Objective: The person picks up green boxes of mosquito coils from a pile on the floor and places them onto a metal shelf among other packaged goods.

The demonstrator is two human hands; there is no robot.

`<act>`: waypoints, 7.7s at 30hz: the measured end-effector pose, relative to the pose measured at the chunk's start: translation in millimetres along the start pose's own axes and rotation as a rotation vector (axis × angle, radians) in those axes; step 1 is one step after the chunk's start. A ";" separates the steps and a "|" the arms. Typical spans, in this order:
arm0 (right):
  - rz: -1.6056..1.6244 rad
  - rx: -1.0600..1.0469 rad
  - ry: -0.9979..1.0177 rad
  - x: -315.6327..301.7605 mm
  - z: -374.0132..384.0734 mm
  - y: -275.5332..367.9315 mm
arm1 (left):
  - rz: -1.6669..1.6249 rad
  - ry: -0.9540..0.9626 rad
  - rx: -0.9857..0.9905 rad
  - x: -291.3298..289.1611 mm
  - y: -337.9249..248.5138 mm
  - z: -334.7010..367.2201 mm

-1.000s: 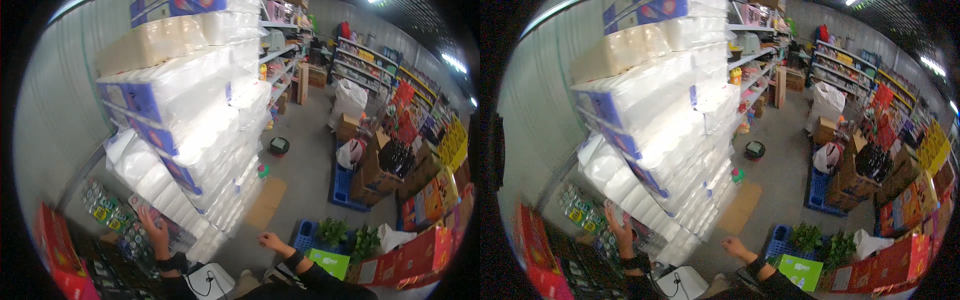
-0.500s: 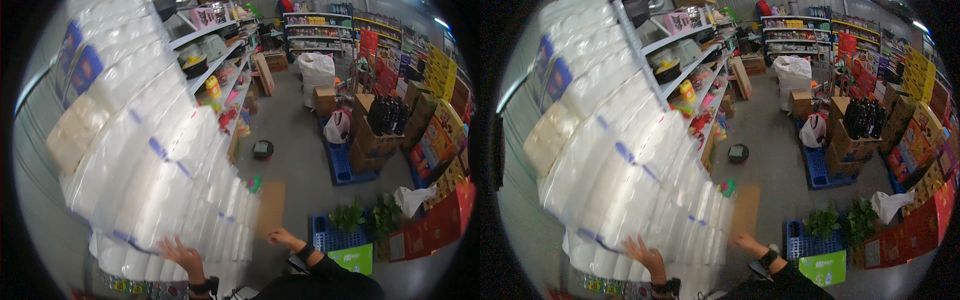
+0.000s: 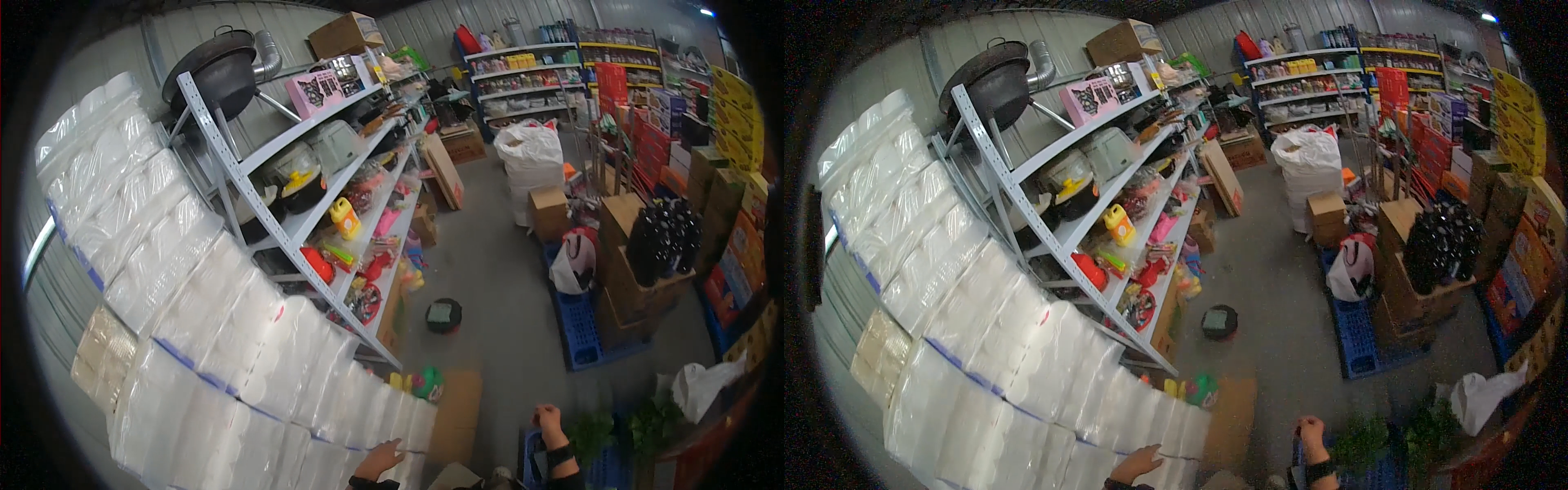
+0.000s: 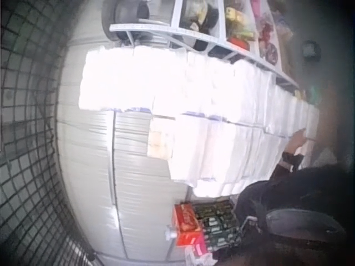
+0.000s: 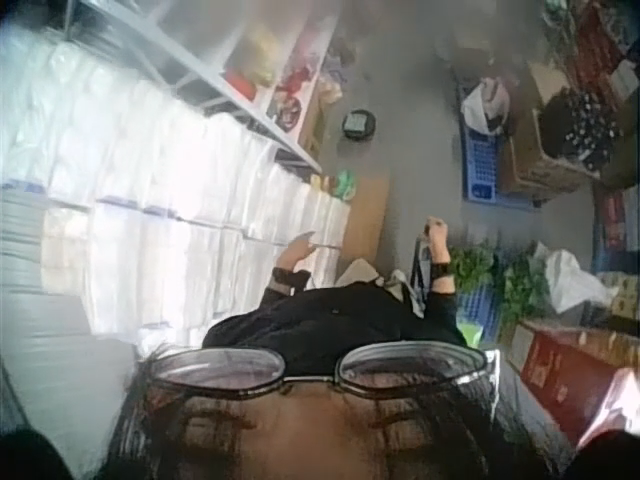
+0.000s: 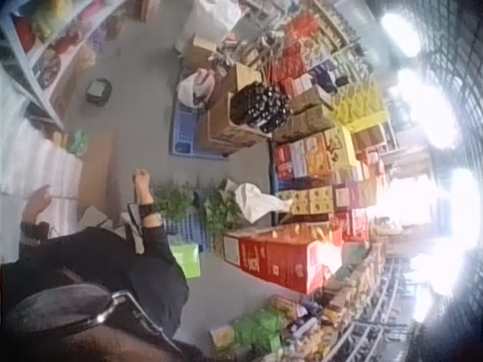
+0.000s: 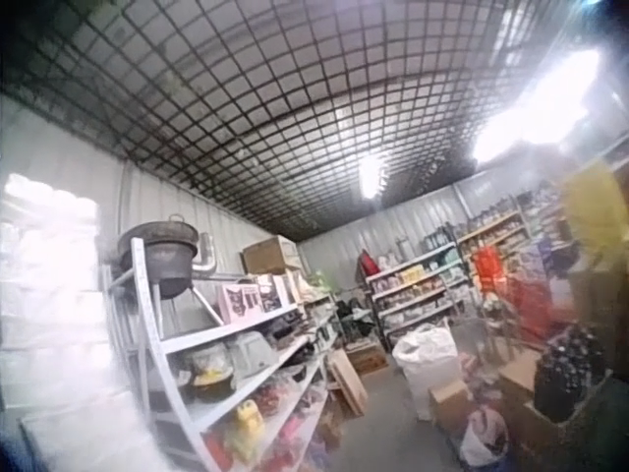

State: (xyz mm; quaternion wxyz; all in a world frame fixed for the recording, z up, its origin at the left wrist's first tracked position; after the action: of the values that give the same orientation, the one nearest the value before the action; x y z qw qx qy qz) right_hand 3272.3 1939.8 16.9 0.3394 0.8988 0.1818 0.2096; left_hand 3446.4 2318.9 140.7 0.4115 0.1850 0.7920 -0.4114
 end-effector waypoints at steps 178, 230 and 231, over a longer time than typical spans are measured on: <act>-1.461 -1.378 1.649 1284.9 826.7 492.5 | -0.263 -0.891 -1.044 -716.1 497.8 1073.5; -1.440 -1.514 1.994 1290.1 801.4 491.4 | 0.048 -0.832 -1.121 -706.1 499.0 1076.2; -1.437 -1.515 2.008 1292.1 798.3 493.6 | 0.037 -0.800 -1.133 -706.8 498.6 1075.3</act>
State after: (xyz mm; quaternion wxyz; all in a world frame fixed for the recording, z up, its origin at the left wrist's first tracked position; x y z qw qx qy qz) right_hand 4855.9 1772.5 138.8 0.4860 -0.3003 0.5894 0.5712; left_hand 4717.5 1782.4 112.9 0.7120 -0.2110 0.6687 0.0361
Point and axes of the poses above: each hand's wrist, its own z-axis towards the middle knuckle, its own x-axis out of the palm, y = z × x, the point moved 4 cm from there along z, towards the middle knuckle, and after that the axes turned 15 degrees about x, right-handed, at the moved point
